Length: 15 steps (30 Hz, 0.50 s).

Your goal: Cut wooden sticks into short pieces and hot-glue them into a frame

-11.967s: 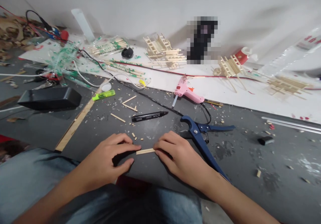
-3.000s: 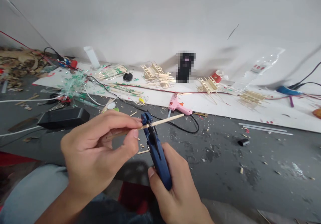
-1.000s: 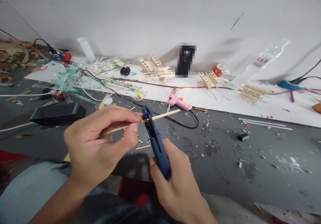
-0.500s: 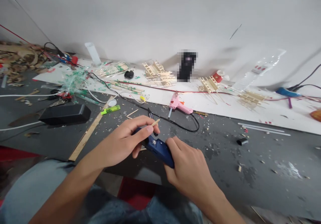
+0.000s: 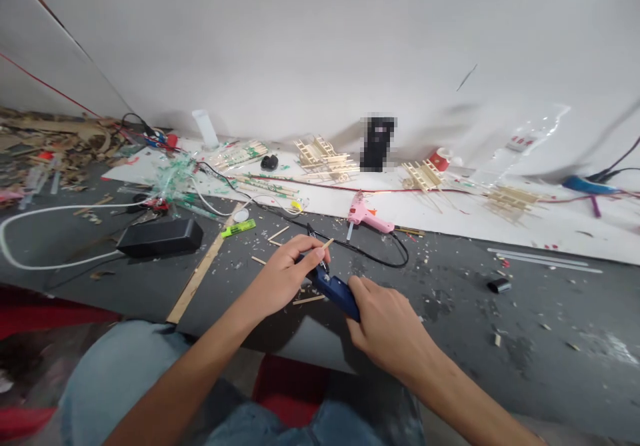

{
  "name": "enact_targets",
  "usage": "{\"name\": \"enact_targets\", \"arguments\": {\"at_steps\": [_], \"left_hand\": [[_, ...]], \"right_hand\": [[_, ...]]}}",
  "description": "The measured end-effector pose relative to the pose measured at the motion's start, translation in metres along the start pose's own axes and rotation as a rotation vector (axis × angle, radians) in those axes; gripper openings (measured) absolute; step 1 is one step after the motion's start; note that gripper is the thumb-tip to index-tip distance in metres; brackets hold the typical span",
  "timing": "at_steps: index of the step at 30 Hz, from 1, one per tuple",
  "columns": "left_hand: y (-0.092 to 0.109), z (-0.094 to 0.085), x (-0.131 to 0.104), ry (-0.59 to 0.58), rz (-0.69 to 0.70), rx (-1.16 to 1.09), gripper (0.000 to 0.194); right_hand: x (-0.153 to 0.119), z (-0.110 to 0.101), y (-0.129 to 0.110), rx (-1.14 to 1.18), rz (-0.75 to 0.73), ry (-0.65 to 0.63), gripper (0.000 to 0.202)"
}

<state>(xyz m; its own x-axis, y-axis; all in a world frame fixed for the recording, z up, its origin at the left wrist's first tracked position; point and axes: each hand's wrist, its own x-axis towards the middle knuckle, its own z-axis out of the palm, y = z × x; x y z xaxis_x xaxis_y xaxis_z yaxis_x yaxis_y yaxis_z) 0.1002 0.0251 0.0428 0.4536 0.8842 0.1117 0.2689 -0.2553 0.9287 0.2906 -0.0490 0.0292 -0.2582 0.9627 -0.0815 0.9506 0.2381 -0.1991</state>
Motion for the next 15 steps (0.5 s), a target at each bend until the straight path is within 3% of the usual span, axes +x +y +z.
{"name": "enact_targets", "arguments": {"at_steps": [8,12,15], "left_hand": [[-0.007,0.003,0.009,0.029,0.024,-0.03,0.028],[-0.008,-0.004,0.011,0.109,0.05,-0.084,0.029],[-0.008,-0.016,0.012,0.215,0.072,-0.121,0.026]], "right_hand": [[0.009,-0.004,0.001,-0.074,0.021,-0.017,0.008],[0.012,-0.007,0.007,-0.101,0.042,-0.006,0.005],[0.011,-0.01,0.015,-0.127,0.09,0.014,0.017]]}}
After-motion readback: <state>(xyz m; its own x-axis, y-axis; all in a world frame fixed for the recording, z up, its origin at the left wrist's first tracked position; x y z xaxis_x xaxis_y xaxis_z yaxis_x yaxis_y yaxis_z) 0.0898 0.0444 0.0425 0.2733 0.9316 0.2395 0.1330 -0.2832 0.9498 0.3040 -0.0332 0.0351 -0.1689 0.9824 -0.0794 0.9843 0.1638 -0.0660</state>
